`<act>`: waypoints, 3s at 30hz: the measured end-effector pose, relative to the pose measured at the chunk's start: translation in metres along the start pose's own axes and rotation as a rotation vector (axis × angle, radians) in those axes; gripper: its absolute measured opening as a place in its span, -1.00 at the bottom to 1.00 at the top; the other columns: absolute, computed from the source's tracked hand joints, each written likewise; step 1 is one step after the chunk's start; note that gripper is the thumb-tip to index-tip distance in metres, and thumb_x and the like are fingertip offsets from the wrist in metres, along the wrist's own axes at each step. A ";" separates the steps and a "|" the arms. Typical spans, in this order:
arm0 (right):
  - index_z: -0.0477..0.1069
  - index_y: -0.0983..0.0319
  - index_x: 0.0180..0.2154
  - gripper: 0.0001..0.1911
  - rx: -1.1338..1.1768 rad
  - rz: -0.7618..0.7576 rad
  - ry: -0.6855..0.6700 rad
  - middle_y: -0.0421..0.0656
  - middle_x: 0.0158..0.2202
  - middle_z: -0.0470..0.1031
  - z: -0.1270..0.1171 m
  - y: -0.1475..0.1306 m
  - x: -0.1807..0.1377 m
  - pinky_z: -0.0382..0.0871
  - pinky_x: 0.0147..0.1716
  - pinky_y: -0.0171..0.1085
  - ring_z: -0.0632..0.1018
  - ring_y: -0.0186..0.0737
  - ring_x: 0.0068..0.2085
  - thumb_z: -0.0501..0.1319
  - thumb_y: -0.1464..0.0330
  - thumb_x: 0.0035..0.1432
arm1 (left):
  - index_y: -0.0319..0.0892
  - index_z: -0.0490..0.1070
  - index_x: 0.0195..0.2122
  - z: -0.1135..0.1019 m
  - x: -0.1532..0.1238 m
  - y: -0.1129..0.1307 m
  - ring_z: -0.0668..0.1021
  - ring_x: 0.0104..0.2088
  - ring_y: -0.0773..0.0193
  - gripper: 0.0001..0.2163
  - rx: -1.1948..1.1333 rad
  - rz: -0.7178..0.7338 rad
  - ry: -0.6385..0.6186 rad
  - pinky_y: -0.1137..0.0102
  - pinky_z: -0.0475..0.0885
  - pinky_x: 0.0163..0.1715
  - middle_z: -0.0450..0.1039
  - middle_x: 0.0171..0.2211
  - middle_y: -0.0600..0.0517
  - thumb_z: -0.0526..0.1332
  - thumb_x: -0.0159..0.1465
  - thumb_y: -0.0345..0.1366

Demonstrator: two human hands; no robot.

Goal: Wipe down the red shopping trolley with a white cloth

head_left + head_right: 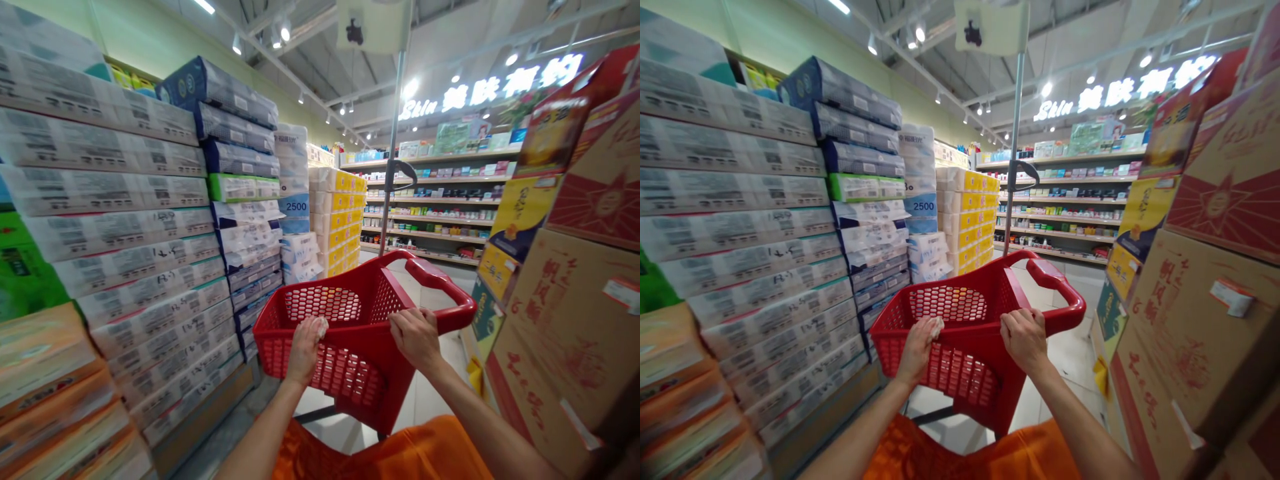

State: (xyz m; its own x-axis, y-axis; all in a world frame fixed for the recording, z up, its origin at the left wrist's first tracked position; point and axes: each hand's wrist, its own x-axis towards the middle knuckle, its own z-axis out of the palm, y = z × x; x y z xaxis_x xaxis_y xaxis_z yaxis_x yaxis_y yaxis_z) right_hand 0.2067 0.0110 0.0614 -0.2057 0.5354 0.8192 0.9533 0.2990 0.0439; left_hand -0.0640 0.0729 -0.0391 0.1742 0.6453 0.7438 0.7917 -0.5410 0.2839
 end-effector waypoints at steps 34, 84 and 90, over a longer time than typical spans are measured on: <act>0.42 0.17 -0.40 -0.80 -0.020 -0.001 -0.057 -0.23 -0.47 0.45 -0.001 0.003 0.002 -0.04 -0.12 -0.21 0.40 -0.29 -0.30 0.03 0.42 0.14 | -0.14 0.18 0.06 -0.009 -0.009 -0.019 0.23 0.11 0.13 -0.58 0.035 -0.180 0.086 0.06 0.14 0.08 0.24 0.08 -0.08 -0.07 0.15 -0.45; 0.42 0.17 -0.38 -0.81 -0.058 0.010 -0.247 -0.15 -0.33 0.43 0.017 0.026 0.025 0.13 -0.17 -0.23 0.39 -0.23 -0.25 0.04 0.45 0.11 | -0.28 -0.10 0.19 -0.025 0.028 0.092 -0.04 0.22 0.15 -0.35 0.411 -0.231 -0.683 0.00 -0.11 0.12 -0.16 0.23 -0.04 -0.05 0.02 -0.25; 0.42 0.16 -0.22 -0.75 -0.039 0.098 -0.155 -0.15 -0.31 0.44 -0.005 0.081 0.037 0.18 -0.20 -0.27 0.42 -0.25 -0.26 0.03 0.45 0.11 | -0.25 -0.04 0.18 -0.030 0.021 0.079 -0.01 0.21 0.16 -0.39 0.413 -0.200 -0.646 0.05 -0.14 0.14 -0.10 0.22 -0.03 -0.07 0.03 -0.29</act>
State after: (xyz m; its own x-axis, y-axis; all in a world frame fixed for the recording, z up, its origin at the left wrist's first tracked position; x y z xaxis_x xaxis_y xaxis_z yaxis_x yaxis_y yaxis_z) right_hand 0.2774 0.0513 0.0984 -0.1400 0.6764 0.7231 0.9777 0.2101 -0.0072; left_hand -0.0155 0.0277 0.0170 0.2111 0.9629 0.1680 0.9751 -0.2195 0.0330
